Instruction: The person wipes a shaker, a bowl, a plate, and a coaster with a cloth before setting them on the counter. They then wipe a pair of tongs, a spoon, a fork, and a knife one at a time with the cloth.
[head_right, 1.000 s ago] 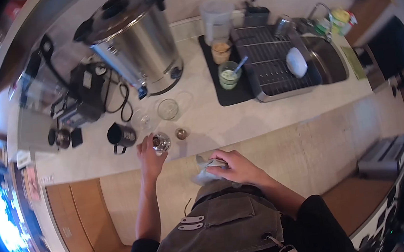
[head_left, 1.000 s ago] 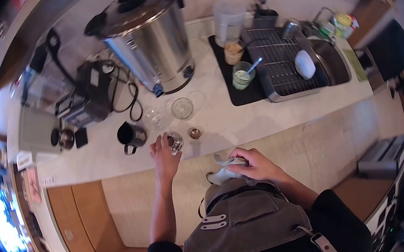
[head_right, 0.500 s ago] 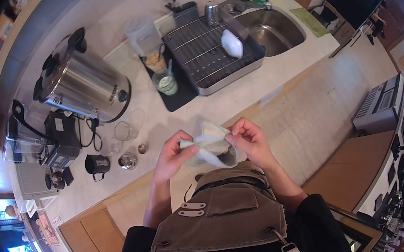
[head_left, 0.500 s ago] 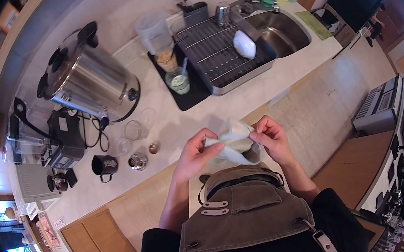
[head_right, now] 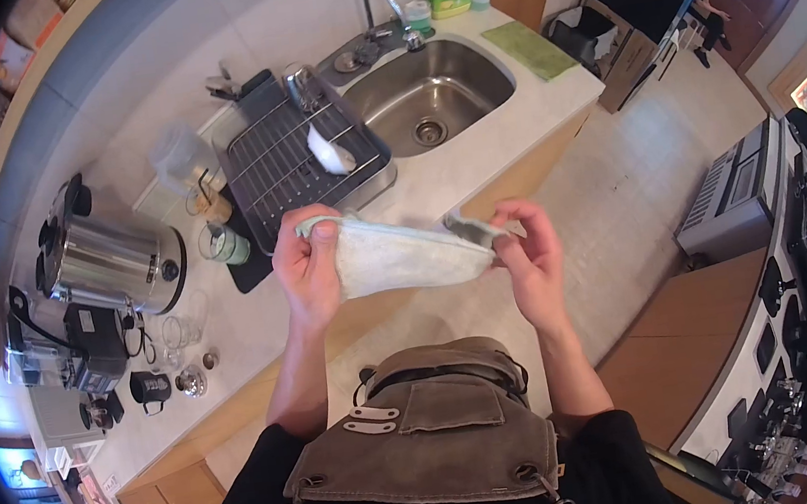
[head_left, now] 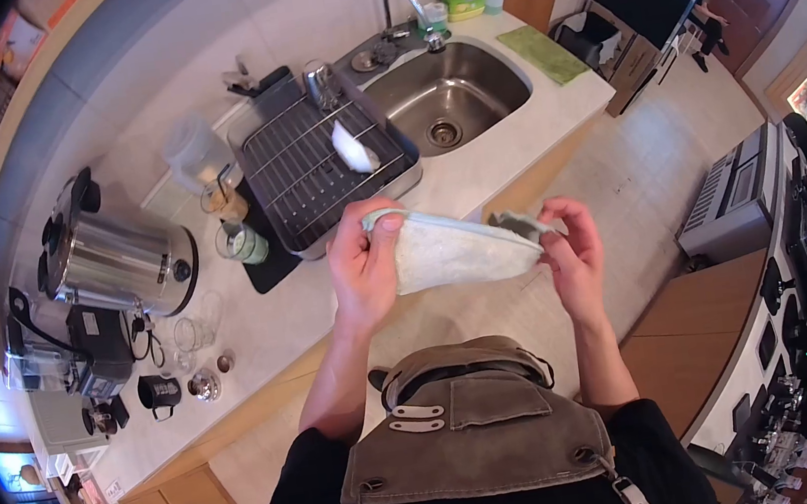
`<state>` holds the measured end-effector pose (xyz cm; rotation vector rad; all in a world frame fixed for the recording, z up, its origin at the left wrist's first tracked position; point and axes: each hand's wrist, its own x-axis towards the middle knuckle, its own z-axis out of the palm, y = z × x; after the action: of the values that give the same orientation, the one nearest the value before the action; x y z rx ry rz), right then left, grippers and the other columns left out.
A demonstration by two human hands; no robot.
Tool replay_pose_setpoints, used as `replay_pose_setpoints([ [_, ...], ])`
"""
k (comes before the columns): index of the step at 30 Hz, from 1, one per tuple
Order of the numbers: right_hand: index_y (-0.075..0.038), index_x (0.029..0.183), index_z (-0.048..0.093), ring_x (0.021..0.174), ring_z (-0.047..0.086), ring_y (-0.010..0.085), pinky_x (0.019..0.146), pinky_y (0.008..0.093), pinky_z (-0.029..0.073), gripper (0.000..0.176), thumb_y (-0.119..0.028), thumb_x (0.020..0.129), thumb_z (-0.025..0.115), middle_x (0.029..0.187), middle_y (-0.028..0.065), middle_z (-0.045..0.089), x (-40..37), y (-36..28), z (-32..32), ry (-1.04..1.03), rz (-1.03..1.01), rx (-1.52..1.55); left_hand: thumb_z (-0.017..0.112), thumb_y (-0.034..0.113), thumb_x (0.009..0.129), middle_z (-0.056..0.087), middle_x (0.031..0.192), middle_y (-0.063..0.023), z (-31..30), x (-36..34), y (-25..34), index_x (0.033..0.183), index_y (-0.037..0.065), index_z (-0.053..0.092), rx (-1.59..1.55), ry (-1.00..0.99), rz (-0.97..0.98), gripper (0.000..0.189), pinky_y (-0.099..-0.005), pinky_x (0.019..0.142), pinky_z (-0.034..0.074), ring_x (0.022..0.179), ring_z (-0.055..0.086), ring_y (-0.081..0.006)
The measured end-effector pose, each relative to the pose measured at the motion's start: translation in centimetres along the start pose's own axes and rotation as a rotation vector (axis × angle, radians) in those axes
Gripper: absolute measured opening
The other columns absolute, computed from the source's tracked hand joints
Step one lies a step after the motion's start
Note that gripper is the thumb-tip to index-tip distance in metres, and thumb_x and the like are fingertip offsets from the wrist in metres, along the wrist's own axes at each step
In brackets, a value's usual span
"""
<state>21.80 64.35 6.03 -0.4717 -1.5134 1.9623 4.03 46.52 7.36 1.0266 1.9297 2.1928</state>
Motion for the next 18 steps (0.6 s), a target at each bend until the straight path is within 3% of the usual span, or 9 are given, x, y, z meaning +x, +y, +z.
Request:
replay_pose_setpoints([
  [1, -0.003, 0.096, 0.062, 0.089, 0.061, 0.0151, 0.07, 0.0297, 0.053, 0.019, 0.006, 0.087, 0.049, 0.106, 0.0065, 0.059, 0.2, -0.8, -1.7, -0.061, 0.013, -0.151, 0.064, 0.014, 0.097, 0.062, 0.08, 0.0009, 1.1, 1.0, 1.4, 0.103, 0.002, 0.063, -0.031, -0.069, -0.043, 0.013, -0.0215, 0.064, 0.044, 0.072, 0.052, -0.0036],
  [5, -0.004, 0.088, 0.068, 0.097, 0.061, 0.0223, 0.091, 0.0384, 0.046, 0.016, 0.0, 0.081, 0.054, 0.109, 0.0118, 0.063, 3.7, -2.8, -5.5, -0.489, -0.167, 0.117, 0.064, 0.018, 0.097, 0.06, 0.076, 0.0022, 5.2, 4.1, 5.1, 0.099, 0.003, 0.063, -0.078, -0.383, -0.024, 0.015, -0.024, 0.063, 0.045, 0.071, 0.052, -0.0038],
  [7, -0.004, 0.084, 0.071, 0.101, 0.062, 0.0259, 0.101, 0.0427, 0.042, 0.015, -0.003, 0.079, 0.057, 0.11, 0.0144, 0.064, 5.5, -3.2, -6.1, -0.711, -0.251, 0.254, 0.064, 0.021, 0.098, 0.061, 0.077, 0.0022, 6.9, 5.7, 6.2, 0.099, 0.002, 0.062, -0.097, -0.398, -0.079, 0.019, -0.024, 0.064, 0.045, 0.071, 0.051, -0.0038],
  [8, -0.005, 0.091, 0.072, 0.117, 0.056, 0.0303, 0.103, 0.0416, 0.041, 0.018, -0.011, 0.082, 0.057, 0.122, 0.0192, 0.062, 6.1, -0.9, -4.6, -0.702, -0.064, 0.807, 0.064, 0.023, 0.098, 0.061, 0.077, 0.0022, 7.7, 6.3, 6.3, 0.099, 0.002, 0.062, -0.108, -0.402, -0.111, 0.02, -0.024, 0.065, 0.045, 0.072, 0.051, -0.0038],
  [9, -0.004, 0.092, 0.07, 0.117, 0.056, 0.0301, 0.103, 0.0416, 0.041, 0.018, -0.011, 0.082, 0.058, 0.122, 0.0189, 0.061, 6.9, 1.1, -3.2, -0.689, 0.017, 0.979, 0.064, 0.024, 0.098, 0.061, 0.078, 0.0021, 8.3, 7.2, 6.0, 0.099, 0.002, 0.061, -0.106, -0.371, -0.136, 0.022, -0.0237, 0.066, 0.045, 0.073, 0.051, -0.0037],
  [13, -0.004, 0.1, 0.066, 0.118, 0.055, 0.0295, 0.103, 0.0417, 0.042, 0.02, -0.013, 0.083, 0.059, 0.122, 0.0177, 0.061, 6.2, 5.5, 2.4, -0.595, 0.361, 0.823, 0.06, 0.028, 0.1, 0.059, 0.083, 0.0044, 7.7, 12.9, 2.6, 0.101, 0.003, 0.062, -0.02, -0.345, -0.139, 0.026, -0.02, 0.073, 0.042, 0.081, 0.05, -0.0009],
  [18, -0.003, 0.109, 0.06, 0.119, 0.055, 0.0288, 0.103, 0.0418, 0.043, 0.026, -0.015, 0.085, 0.061, 0.123, 0.0162, 0.06, 7.7, 4.9, 2.2, -0.55, 0.369, 0.623, 0.06, 0.028, 0.1, 0.06, 0.085, 0.0035, 6.5, 16.5, -0.3, 0.103, 0.002, 0.062, 0.062, -0.499, -0.162, 0.026, -0.0218, 0.074, 0.043, 0.082, 0.05, -0.002],
])
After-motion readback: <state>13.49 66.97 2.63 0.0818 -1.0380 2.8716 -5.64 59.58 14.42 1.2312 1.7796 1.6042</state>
